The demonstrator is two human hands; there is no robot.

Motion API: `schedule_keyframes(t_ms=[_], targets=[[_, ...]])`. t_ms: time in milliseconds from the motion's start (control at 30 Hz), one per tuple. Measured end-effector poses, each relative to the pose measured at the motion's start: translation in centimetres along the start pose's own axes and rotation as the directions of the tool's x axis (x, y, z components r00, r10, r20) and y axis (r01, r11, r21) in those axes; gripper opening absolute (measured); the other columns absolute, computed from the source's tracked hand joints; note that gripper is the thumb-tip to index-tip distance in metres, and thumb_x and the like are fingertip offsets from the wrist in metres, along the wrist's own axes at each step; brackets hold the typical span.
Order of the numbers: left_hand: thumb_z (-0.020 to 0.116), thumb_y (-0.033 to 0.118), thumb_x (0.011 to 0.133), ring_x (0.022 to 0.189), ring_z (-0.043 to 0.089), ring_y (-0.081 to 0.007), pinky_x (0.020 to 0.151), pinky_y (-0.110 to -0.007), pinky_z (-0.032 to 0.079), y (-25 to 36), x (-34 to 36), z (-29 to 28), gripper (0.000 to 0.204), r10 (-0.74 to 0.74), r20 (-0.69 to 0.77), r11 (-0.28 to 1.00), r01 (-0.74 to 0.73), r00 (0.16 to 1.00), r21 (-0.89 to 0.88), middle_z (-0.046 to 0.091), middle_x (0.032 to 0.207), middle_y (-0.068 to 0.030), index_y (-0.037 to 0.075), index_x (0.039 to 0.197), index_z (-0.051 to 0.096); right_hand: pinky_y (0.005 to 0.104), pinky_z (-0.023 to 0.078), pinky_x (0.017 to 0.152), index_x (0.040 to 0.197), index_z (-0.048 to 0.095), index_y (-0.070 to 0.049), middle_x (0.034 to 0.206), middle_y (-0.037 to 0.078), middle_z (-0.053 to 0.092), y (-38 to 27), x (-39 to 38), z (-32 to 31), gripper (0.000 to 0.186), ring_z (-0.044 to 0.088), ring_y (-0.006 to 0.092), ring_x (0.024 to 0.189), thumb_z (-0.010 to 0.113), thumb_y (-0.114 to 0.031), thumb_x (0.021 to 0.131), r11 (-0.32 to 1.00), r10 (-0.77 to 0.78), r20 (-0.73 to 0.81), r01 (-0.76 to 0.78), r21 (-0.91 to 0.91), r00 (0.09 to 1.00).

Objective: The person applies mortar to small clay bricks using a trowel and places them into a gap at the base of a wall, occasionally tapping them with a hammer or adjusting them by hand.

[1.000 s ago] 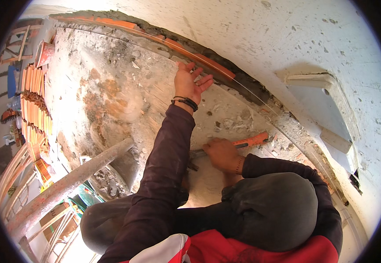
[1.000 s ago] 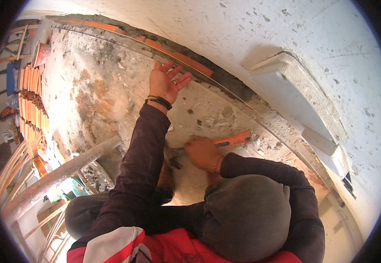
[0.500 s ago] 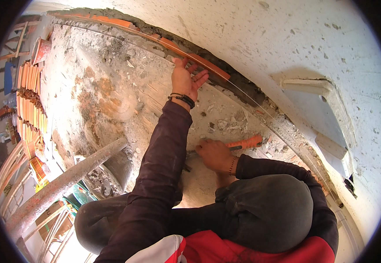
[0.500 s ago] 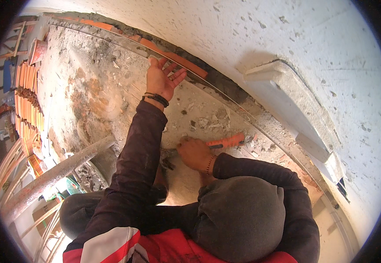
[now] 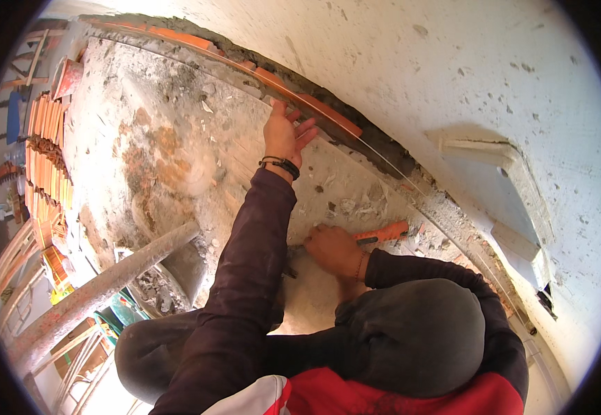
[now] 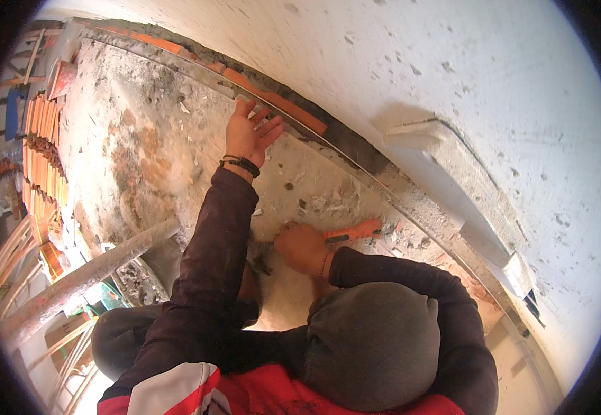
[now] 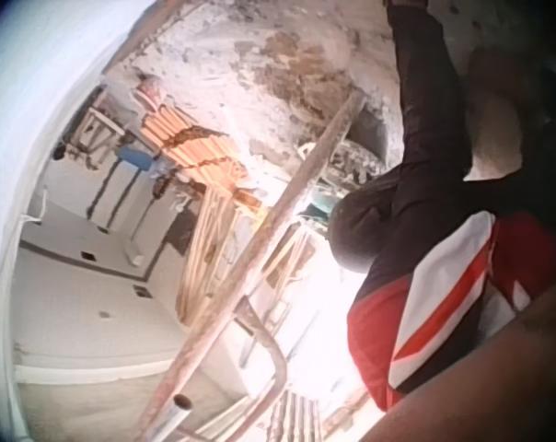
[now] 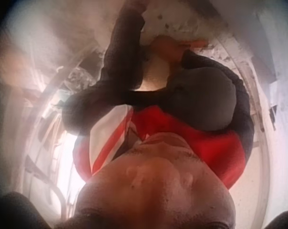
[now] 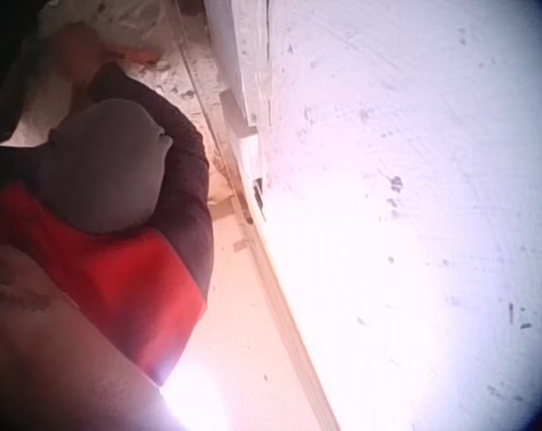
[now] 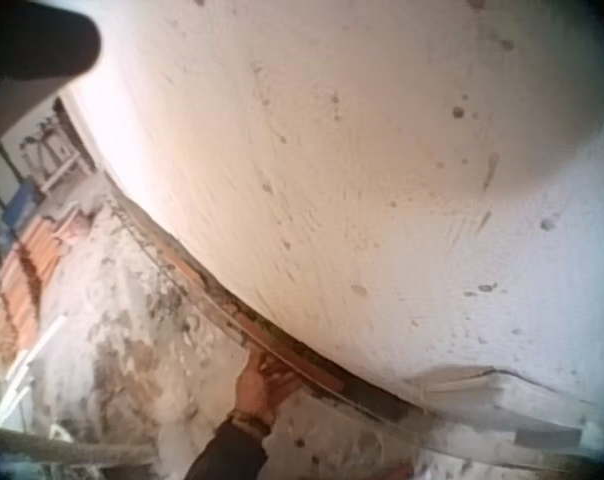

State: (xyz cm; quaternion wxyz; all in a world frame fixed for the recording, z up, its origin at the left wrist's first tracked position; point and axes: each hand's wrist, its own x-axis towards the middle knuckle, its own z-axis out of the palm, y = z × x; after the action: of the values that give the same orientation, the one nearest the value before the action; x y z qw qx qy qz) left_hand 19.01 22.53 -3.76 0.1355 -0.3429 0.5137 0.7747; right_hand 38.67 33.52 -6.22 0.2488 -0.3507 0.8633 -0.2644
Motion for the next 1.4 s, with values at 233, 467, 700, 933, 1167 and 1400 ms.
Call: schedule_keyframes(t_ms=[233,467,700,933,1167,1400], targets=[[0.044,0.043,0.101,0.093,0.061,-0.0257,0.078,-0.037,0.055,1.6,2.2,-1.4,0.058,0.087,-0.075,0.992,-0.080,0.993,0.097,0.049,0.126,-0.0131,0.003,0.142,0.036,0.0422,0.053,0.075,0.087,0.070,-0.004,0.089,0.012,0.066,0.4,0.1,-1.4,0.018,0.065,0.0282,0.088,0.058,-0.014,0.078,1.000,0.020,0.020,-0.020,0.009,1.000],[0.056,0.036,0.098,0.082,0.063,-0.0166,0.068,-0.030,0.055,3.3,5.6,-2.4,0.055,0.240,-0.154,0.933,-0.184,0.958,0.309,0.055,0.118,-0.0078,0.001,0.138,0.041,0.0326,0.051,0.061,0.106,0.062,-0.002,0.083,0.010,0.066,3.9,1.7,-7.1,0.023,0.063,0.0206,0.063,0.065,-0.012,0.086,0.716,0.589,-0.446,-0.178,0.675,0.674],[0.063,0.035,0.095,0.071,0.064,-0.0146,0.062,-0.028,0.053,2.1,9.3,-3.3,0.046,0.426,-0.200,0.838,-0.301,0.882,0.455,0.066,0.095,-0.0078,-0.004,0.119,0.060,0.0299,0.051,0.058,0.116,0.058,0.002,0.082,0.010,0.067,8.6,3.7,-8.4,0.034,0.064,0.0174,0.061,0.069,-0.013,0.087,0.769,0.617,-0.645,-0.174,0.615,0.451],[0.067,0.037,0.090,0.073,0.068,-0.0202,0.070,-0.032,0.053,1.6,10.4,-2.7,0.043,0.520,-0.258,0.788,-0.340,0.815,0.514,0.072,0.086,-0.0129,-0.004,0.106,0.069,0.0307,0.052,0.061,0.107,0.062,0.000,0.078,0.010,0.068,10.0,4.6,-7.8,0.025,0.066,0.0184,0.064,0.070,-0.011,0.086,0.813,0.577,-0.711,-0.192,0.550,0.402],[0.064,0.030,0.091,0.072,0.069,-0.0208,0.069,-0.033,0.052,2.2,9.8,-2.7,0.037,0.497,-0.243,0.783,-0.310,0.833,0.539,0.072,0.081,-0.0132,-0.002,0.108,0.070,0.0315,0.052,0.063,0.102,0.064,0.000,0.077,0.010,0.068,9.7,4.7,-8.3,0.021,0.066,0.0183,0.065,0.070,-0.011,0.085,0.810,0.580,-0.702,-0.197,0.553,0.414],[0.065,0.036,0.089,0.069,0.069,-0.0225,0.068,-0.034,0.052,2.6,9.7,-2.2,0.040,0.543,-0.210,0.730,-0.334,0.813,0.596,0.071,0.078,-0.0145,-0.001,0.103,0.072,0.0301,0.052,0.063,0.100,0.064,-0.001,0.077,0.008,0.069,9.6,4.5,-8.6,0.019,0.065,0.0153,0.064,0.070,-0.012,0.087,0.789,0.597,-0.673,-0.169,0.590,0.437]])
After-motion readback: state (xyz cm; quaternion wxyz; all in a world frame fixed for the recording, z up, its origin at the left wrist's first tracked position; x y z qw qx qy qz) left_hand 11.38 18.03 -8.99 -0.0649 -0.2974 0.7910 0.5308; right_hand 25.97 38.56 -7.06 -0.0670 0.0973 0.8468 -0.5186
